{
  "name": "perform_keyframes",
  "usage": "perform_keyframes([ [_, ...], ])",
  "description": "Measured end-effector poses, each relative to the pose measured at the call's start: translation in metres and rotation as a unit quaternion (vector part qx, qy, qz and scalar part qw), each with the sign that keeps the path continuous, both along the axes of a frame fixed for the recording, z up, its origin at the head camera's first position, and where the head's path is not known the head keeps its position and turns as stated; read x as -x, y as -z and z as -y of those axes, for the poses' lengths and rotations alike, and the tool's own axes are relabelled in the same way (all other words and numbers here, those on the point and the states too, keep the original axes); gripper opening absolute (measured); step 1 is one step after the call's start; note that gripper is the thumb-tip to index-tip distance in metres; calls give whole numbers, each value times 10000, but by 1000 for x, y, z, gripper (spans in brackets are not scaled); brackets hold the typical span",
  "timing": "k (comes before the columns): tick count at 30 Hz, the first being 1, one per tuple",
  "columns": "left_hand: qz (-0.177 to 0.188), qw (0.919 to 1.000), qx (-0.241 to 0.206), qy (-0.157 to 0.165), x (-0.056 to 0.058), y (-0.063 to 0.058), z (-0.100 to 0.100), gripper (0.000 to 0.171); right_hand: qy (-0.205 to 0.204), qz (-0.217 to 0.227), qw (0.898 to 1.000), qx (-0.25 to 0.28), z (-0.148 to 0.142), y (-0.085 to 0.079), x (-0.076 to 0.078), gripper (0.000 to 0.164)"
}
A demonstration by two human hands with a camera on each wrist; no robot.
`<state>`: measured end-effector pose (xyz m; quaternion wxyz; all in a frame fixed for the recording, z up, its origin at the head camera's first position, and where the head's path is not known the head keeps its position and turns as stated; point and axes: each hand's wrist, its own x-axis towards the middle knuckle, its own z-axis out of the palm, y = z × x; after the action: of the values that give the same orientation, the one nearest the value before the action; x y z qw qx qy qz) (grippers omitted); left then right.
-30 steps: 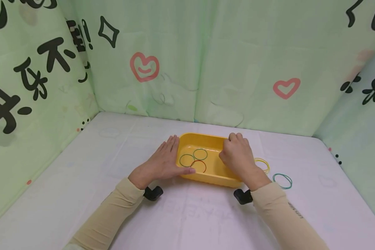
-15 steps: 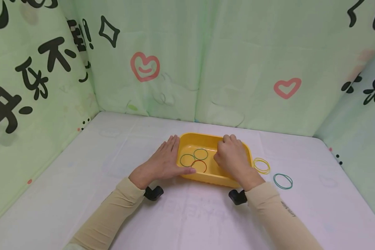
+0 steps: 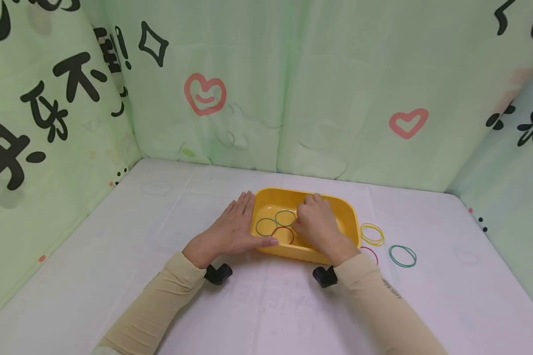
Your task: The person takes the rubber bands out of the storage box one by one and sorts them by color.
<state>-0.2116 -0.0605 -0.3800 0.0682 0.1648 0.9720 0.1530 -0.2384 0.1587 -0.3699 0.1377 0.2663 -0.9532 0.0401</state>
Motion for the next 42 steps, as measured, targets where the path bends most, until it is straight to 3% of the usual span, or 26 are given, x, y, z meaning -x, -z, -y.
perform_keyframes([
  [8,9,10000,18,55,0,-1,-1,130,-150,-11,9998,161,2,9,0,18],
  [22,22,10000,2,39,-1,0,0,129,69,1014,9948,97,8,10,4,21],
  [35,25,10000,-1,55,0,-1,-1,129,158,1200,9926,20,11,11,6,24],
  [42,54,10000,22,31,0,-2,0,130,51,1087,9941,43,13,10,6,22],
])
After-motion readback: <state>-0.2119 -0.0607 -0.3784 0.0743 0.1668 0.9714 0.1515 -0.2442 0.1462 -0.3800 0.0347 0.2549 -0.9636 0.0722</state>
